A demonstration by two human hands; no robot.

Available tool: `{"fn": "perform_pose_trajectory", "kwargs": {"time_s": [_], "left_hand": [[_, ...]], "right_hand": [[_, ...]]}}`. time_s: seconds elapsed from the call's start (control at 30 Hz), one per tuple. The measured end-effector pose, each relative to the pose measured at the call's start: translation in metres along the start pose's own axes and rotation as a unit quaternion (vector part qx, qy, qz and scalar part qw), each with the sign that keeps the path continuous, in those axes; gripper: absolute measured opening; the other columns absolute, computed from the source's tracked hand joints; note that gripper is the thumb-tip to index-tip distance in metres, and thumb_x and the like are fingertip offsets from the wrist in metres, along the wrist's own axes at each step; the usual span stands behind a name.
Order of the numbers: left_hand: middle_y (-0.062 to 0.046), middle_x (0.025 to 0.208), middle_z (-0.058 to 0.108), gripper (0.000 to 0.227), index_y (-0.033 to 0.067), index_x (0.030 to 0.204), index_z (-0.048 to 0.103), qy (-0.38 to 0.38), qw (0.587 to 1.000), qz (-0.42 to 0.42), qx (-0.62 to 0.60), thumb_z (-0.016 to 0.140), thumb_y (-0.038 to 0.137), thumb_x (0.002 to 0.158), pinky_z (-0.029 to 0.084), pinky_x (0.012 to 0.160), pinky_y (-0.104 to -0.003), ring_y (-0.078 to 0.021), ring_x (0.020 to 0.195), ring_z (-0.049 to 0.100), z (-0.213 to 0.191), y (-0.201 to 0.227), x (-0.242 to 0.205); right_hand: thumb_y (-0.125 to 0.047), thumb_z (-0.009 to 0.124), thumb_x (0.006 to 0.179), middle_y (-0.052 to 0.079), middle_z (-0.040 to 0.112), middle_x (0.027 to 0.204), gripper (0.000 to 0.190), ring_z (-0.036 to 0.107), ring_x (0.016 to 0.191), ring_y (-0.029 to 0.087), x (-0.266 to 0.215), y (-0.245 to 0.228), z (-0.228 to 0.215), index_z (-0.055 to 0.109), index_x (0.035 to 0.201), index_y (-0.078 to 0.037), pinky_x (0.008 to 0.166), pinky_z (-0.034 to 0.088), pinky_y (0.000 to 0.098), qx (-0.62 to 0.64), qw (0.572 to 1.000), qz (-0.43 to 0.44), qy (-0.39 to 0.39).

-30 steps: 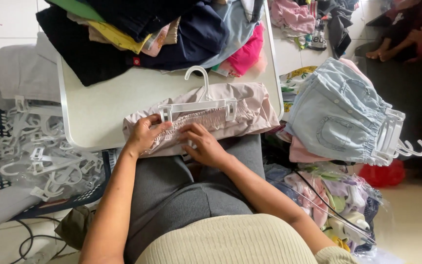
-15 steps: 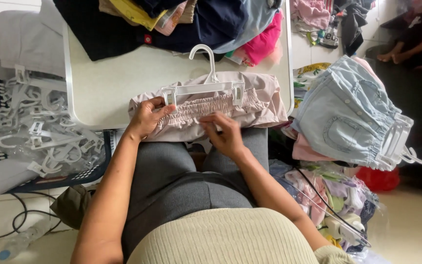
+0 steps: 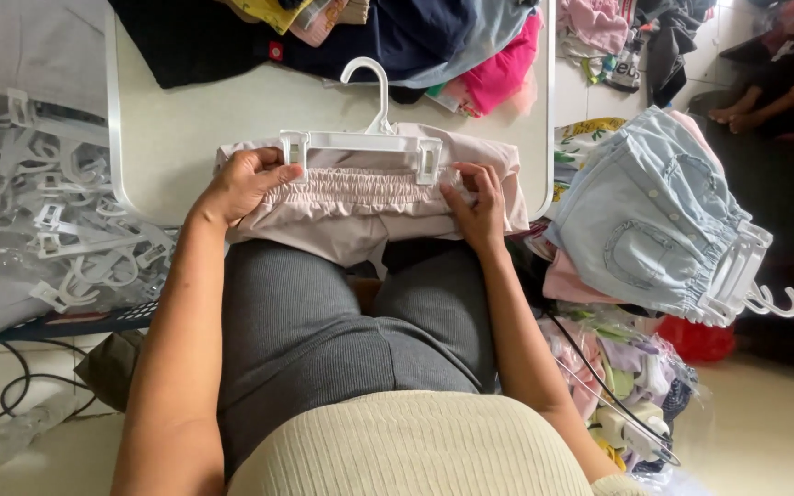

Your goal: The person is picking up small garments from a pile, folding them, and then securing them onto plastic hangers.

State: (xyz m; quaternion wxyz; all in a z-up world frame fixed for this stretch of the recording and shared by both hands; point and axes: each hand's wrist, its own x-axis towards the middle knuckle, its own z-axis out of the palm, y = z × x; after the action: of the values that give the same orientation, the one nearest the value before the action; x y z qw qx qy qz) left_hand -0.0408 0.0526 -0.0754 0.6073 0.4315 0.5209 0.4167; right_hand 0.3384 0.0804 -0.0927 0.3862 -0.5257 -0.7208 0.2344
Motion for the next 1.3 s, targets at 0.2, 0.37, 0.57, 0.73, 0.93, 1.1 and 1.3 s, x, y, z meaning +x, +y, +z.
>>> {"fn": "perform_pose_trajectory", "kwargs": {"time_s": [0.2, 0.37, 0.57, 0.73, 0.93, 1.1, 1.3], "left_hand": [[0.013, 0.067, 0.056, 0.018, 0.0138, 0.086, 0.069, -0.002, 1.000, -0.019, -0.020, 0.083, 0.024, 0.093, 0.044, 0.068, -0.015, 0.0022, 0.067, 0.051, 0.001, 0.009, -0.001], [0.012, 0.066, 0.054, 0.018, 0.0130, 0.086, 0.069, -0.007, 0.999, -0.023, -0.034, 0.082, 0.023, 0.093, 0.047, 0.067, -0.014, 0.0024, 0.066, 0.053, 0.000, 0.005, 0.001], [0.006, 0.072, 0.061, 0.008, 0.0108, 0.096, 0.071, -0.032, 0.995, -0.027, -0.091, 0.074, 0.018, 0.098, 0.055, 0.064, -0.016, -0.0004, 0.071, 0.063, -0.017, -0.039, 0.015], [0.003, 0.078, 0.068, 0.028, 0.0066, 0.103, 0.072, -0.039, 0.993, -0.032, -0.103, 0.084, 0.001, 0.078, 0.059, 0.067, -0.022, -0.0060, 0.071, 0.068, -0.013, -0.029, 0.008], [-0.002, 0.089, 0.074, 0.042, 0.0055, 0.115, 0.072, -0.042, 0.992, -0.047, -0.110, 0.083, -0.001, 0.075, 0.063, 0.070, -0.026, -0.0099, 0.079, 0.072, -0.016, -0.050, 0.011], [0.001, 0.097, 0.072, 0.042, 0.0085, 0.116, 0.075, -0.031, 0.999, -0.002, -0.020, 0.085, -0.001, 0.076, 0.059, 0.079, -0.028, -0.0079, 0.090, 0.066, 0.000, -0.016, -0.011], [-0.008, 0.095, 0.077, 0.032, 0.0111, 0.111, 0.076, -0.036, 0.976, 0.138, 0.162, 0.084, 0.010, 0.080, 0.055, 0.086, -0.038, -0.0203, 0.095, 0.071, 0.029, 0.051, -0.035]], "right_hand": [[-0.021, 0.086, 0.089, 0.013, 0.066, 0.108, 0.041, 0.068, 0.096, 0.033, -0.001, 0.010, 0.005, 0.069, 0.124, -0.007, 0.086, 0.057, 0.0403, -0.014, 0.999, 0.006, 0.030], [-0.033, 0.087, 0.087, 0.012, 0.062, 0.110, 0.054, 0.063, 0.098, 0.032, 0.002, 0.003, -0.001, 0.066, 0.133, -0.014, 0.091, 0.055, 0.0434, -0.013, 1.000, 0.026, -0.006], [-0.042, 0.090, 0.081, 0.006, 0.059, 0.112, 0.042, 0.059, 0.096, 0.028, 0.006, 0.014, -0.004, 0.073, 0.114, -0.024, 0.090, 0.050, 0.0442, -0.050, 0.995, 0.050, -0.070], [-0.038, 0.094, 0.077, 0.004, 0.055, 0.101, 0.047, 0.057, 0.088, 0.023, 0.010, 0.011, -0.005, 0.070, 0.114, -0.021, 0.085, 0.050, 0.0380, -0.035, 0.995, 0.056, -0.076], [-0.036, 0.093, 0.078, 0.008, 0.055, 0.102, 0.055, 0.057, 0.090, 0.026, 0.009, 0.001, -0.009, 0.069, 0.124, -0.019, 0.087, 0.050, 0.0400, -0.029, 0.992, 0.084, -0.095], [-0.020, 0.087, 0.085, 0.022, 0.058, 0.127, 0.053, 0.061, 0.113, 0.040, 0.007, -0.042, -0.029, 0.061, 0.127, -0.002, 0.097, 0.052, 0.0444, -0.009, 0.992, 0.069, -0.107], [-0.015, 0.079, 0.096, 0.012, 0.058, 0.109, 0.017, 0.064, 0.102, 0.031, 0.016, -0.154, -0.061, 0.072, 0.108, -0.005, 0.091, 0.053, 0.0393, -0.063, 0.977, -0.188, 0.075]]}}
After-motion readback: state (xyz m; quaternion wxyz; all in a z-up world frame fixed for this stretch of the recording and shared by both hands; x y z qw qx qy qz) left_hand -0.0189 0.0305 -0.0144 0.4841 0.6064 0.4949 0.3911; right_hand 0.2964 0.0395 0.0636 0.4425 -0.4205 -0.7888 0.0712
